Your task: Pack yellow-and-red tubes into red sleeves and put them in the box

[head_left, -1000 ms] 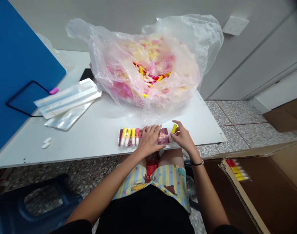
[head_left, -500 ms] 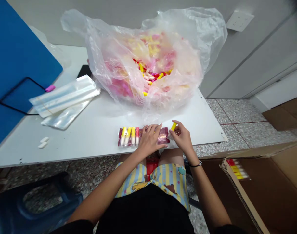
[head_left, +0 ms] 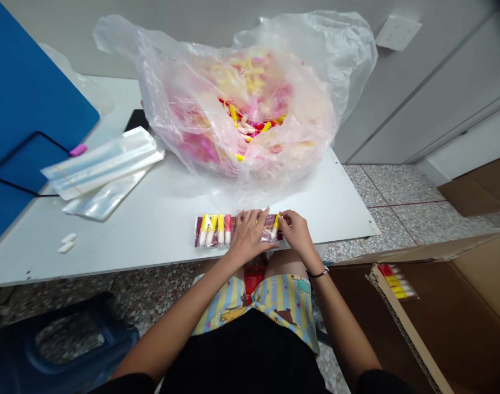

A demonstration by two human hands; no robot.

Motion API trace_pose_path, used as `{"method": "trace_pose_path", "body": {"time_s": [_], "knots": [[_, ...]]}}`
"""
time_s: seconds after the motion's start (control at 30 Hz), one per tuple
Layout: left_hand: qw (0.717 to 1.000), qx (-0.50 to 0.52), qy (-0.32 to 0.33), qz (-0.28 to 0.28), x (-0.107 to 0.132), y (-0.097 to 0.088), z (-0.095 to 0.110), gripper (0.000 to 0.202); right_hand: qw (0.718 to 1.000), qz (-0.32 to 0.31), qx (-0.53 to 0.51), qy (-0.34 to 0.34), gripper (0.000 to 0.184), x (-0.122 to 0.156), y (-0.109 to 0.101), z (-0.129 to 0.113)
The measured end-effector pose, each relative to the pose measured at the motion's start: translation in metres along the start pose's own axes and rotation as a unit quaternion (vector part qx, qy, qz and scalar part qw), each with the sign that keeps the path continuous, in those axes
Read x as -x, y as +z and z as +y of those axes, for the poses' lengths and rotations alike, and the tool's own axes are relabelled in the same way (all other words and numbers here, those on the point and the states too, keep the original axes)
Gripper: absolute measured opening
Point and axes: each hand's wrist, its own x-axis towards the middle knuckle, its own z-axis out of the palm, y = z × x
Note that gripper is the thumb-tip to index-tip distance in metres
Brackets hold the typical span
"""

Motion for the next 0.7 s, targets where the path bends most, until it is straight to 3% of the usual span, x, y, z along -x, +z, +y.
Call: {"method": "trace_pose_path", "body": {"time_s": [0.2, 0.43, 0.6, 0.7], "knots": [[1.000, -0.004, -0.010, -0.002, 0.000, -0.001, 0.002, 0.095, 0.999, -0.020, -0.027, 0.015, 0.026, -0.005, -0.008, -0.003], [1.000, 0.000, -0.002, 0.000, 0.000, -0.002, 0.002, 0.094, 0.974, -0.130, -0.163, 0.087, 0.031, -0.013, -0.004, -0.003], [1.000, 0.002, -0.003, -0.004, -0.001, -0.002, 0.003, 0.094, 0.966, -0.128, -0.196, 0.106, 0.035, -0.013, -0.002, -0.003], [1.000, 0.004, -0.007, -0.004, -0.001, -0.002, 0.003, 0.089, 0.973, -0.099, -0.192, 0.078, 0.039, -0.009, 0.001, -0.001]]}}
